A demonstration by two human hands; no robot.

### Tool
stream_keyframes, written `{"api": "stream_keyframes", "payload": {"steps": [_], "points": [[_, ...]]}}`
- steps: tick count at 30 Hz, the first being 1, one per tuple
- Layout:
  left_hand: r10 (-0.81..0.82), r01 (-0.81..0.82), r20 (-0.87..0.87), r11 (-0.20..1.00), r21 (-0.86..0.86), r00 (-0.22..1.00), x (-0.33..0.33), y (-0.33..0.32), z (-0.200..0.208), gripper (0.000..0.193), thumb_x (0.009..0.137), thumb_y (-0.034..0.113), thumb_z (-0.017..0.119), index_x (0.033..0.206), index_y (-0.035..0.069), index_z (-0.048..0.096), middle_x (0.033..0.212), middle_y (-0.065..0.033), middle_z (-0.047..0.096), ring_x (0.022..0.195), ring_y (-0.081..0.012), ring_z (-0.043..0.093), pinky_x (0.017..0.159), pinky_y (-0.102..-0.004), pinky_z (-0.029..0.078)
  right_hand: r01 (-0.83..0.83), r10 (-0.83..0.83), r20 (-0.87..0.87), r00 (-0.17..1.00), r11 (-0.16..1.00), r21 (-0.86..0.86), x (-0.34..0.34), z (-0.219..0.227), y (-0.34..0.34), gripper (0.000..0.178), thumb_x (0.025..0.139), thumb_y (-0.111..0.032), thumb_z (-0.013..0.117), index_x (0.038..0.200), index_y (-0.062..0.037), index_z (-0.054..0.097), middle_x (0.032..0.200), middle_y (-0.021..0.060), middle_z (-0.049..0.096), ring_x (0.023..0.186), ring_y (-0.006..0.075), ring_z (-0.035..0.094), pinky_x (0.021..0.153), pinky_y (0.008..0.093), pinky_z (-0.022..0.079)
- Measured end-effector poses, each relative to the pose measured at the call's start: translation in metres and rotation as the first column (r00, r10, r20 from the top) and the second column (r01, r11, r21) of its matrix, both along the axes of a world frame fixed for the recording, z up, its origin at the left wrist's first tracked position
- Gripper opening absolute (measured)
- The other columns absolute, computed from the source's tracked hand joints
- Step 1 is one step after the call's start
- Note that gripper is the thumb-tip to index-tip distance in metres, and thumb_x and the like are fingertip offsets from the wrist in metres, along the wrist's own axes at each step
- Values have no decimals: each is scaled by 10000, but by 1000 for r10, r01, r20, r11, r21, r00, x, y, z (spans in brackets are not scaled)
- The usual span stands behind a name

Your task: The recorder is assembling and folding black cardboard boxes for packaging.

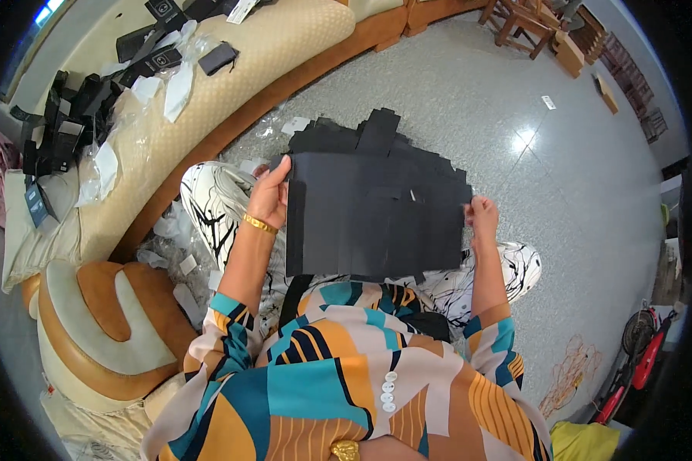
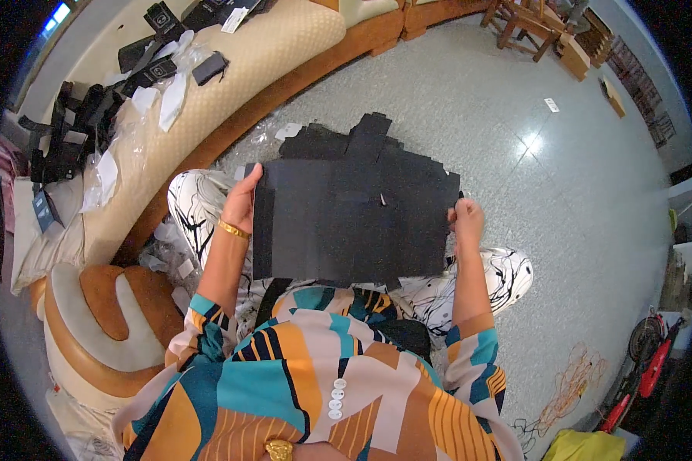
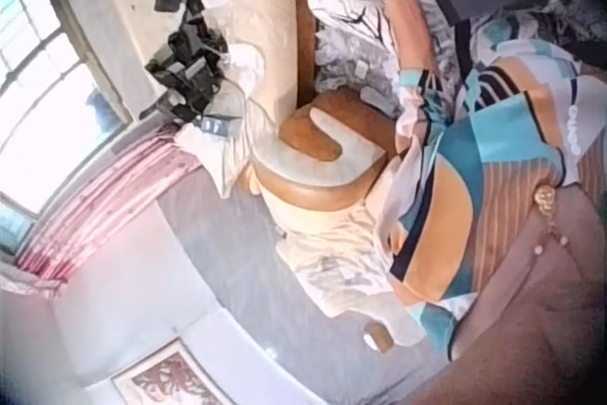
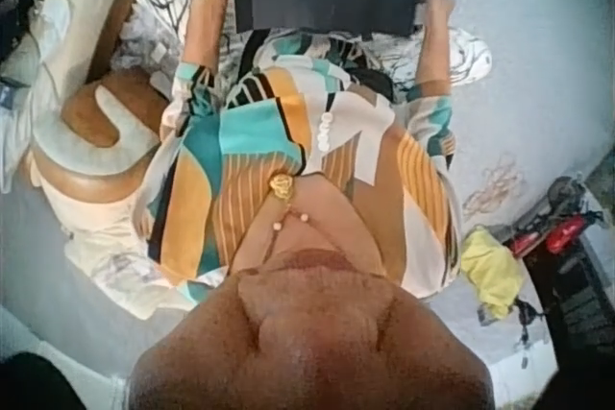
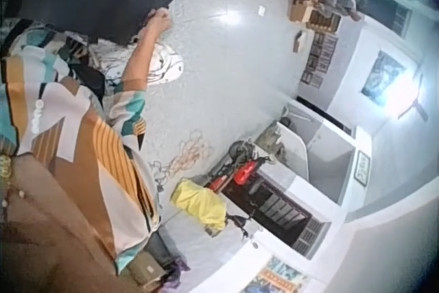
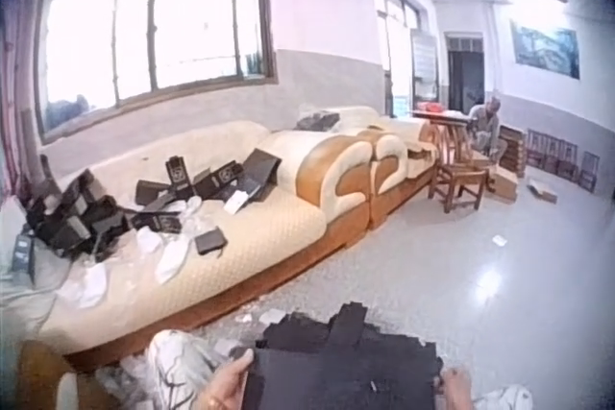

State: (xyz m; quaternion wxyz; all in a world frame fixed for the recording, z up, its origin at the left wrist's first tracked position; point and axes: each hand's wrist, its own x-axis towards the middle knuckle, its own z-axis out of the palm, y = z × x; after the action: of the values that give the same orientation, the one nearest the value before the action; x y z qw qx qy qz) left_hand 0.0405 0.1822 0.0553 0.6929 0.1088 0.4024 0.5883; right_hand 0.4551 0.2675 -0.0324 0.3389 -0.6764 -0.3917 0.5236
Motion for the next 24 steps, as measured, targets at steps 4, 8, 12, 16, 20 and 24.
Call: {"api": "stream_keyframes", "payload": {"steps": [4,8,12,16,20,24], "points": [[46,-25,-166,992,125,985,18,10,32,233,867,244,535,913,19,578,861,-95,641,699,-178,634,596,-271,521,-304,-184,600,778,726,617,-39,45,-1,384,780,-225,591,1077,2,506,1079,179,524,1046,309,463,901,382,348],[-57,109,-263,976,187,963,41,16,61,210,847,205,576,898,2,557,818,-101,636,662,-167,636,546,-235,516,-550,178,537,825,477,686,-111,134,-12,439,765,-279,611,1107,-28,496,1092,167,520,1052,325,462,912,375,345],[-154,255,-411,945,204,899,60,23,78,292,853,280,563,935,-1,554,806,-96,638,630,-149,628,526,-212,497,-750,520,551,653,341,566,-143,153,-12,417,741,-366,634,968,-28,545,904,191,574,861,340,542,754,375,414],[-96,289,-527,911,295,844,56,20,76,346,844,272,573,1064,8,529,853,-88,628,728,-123,596,655,-221,472,-714,421,585,694,512,478,-145,154,-7,443,726,-418,639,720,9,521,664,199,538,641,358,539,572,391,399],[-77,419,-738,860,292,671,48,15,72,343,843,225,577,1112,16,538,849,-3,589,785,-49,510,695,-203,417,-589,275,554,785,606,534,-140,146,-2,481,729,-448,630,677,14,509,603,197,516,583,364,525,526,399,387],[-18,429,-850,869,248,527,43,26,49,248,865,230,553,897,-11,603,710,52,526,648,-18,435,554,-204,374,-605,232,595,770,561,565,-140,142,-3,481,734,-435,638,644,14,493,552,181,480,508,295,508,496,362,377]]}}
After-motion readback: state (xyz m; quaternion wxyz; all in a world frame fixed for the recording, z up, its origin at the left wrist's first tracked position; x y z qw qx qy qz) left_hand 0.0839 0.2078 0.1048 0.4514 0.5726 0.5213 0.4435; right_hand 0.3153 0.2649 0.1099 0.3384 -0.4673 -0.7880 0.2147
